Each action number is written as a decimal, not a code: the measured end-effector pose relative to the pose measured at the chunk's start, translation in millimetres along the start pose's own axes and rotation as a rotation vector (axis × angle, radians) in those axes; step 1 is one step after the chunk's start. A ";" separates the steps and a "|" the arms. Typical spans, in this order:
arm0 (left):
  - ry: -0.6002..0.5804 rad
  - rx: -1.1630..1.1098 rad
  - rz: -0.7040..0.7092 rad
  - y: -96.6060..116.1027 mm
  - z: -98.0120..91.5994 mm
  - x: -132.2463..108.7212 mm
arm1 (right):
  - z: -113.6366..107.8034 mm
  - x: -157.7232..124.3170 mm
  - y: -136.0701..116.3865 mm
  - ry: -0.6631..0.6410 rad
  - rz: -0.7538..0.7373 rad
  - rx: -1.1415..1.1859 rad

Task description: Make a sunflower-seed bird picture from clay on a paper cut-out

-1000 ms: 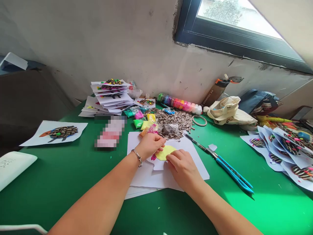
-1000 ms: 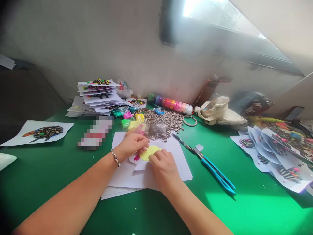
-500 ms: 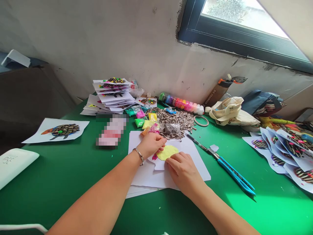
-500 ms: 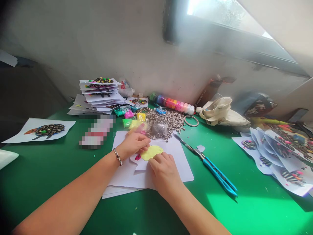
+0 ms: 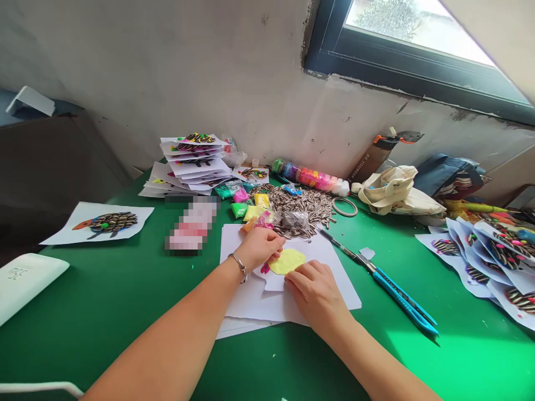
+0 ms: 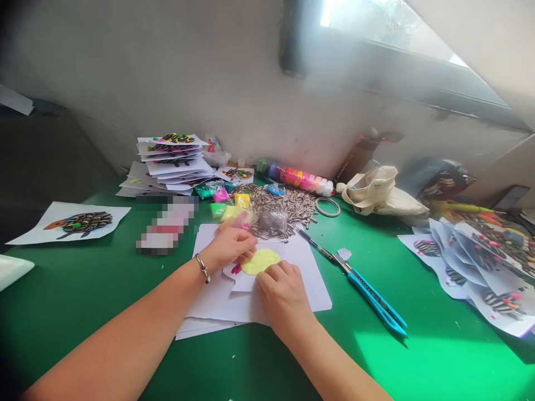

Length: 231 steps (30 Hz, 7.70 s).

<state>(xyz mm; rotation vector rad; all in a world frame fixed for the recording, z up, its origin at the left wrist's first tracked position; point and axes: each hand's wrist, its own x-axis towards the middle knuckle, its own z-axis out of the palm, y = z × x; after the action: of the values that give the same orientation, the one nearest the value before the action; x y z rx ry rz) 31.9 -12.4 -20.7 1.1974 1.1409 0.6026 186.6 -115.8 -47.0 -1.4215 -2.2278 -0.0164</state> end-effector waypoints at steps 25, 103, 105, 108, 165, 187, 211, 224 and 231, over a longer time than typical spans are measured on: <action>0.008 -0.007 -0.010 0.8 0.9 -1.5 | -18.7 -15.0 -6.8 0.022 -0.094 -0.017; 0.000 -0.030 0.021 -5.5 1.8 3.3 | -7.4 -14.6 -3.1 0.062 -0.019 0.019; -0.003 -0.029 0.021 -5.3 1.9 3.0 | -8.0 -14.7 -1.0 0.089 0.007 0.058; -0.001 -0.030 0.018 -5.4 2.1 3.5 | -8.1 -14.7 0.6 0.128 0.066 0.067; 0.006 0.007 0.005 -5.6 2.7 1.2 | -4.0 -12.8 -6.6 0.097 -0.018 -0.066; -0.005 -0.031 0.035 -8.3 1.2 4.9 | -8.9 -12.1 -4.0 0.065 0.054 -0.010; 0.008 -0.003 0.015 -6.0 3.4 0.4 | -7.3 -14.8 -3.9 0.072 -0.006 0.010; -0.008 -0.048 0.029 -8.8 1.8 8.2 | -21.2 -22.2 2.9 0.027 0.036 0.033; -0.001 -0.052 0.019 -3.4 2.7 3.9 | -23.1 -27.5 -0.6 0.032 -0.008 -0.007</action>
<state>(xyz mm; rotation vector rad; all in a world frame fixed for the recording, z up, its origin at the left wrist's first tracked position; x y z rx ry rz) 35.1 -11.2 -25.4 1.1652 1.1082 0.6423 204.4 -145.6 -37.9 -1.4066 -2.2090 -0.0493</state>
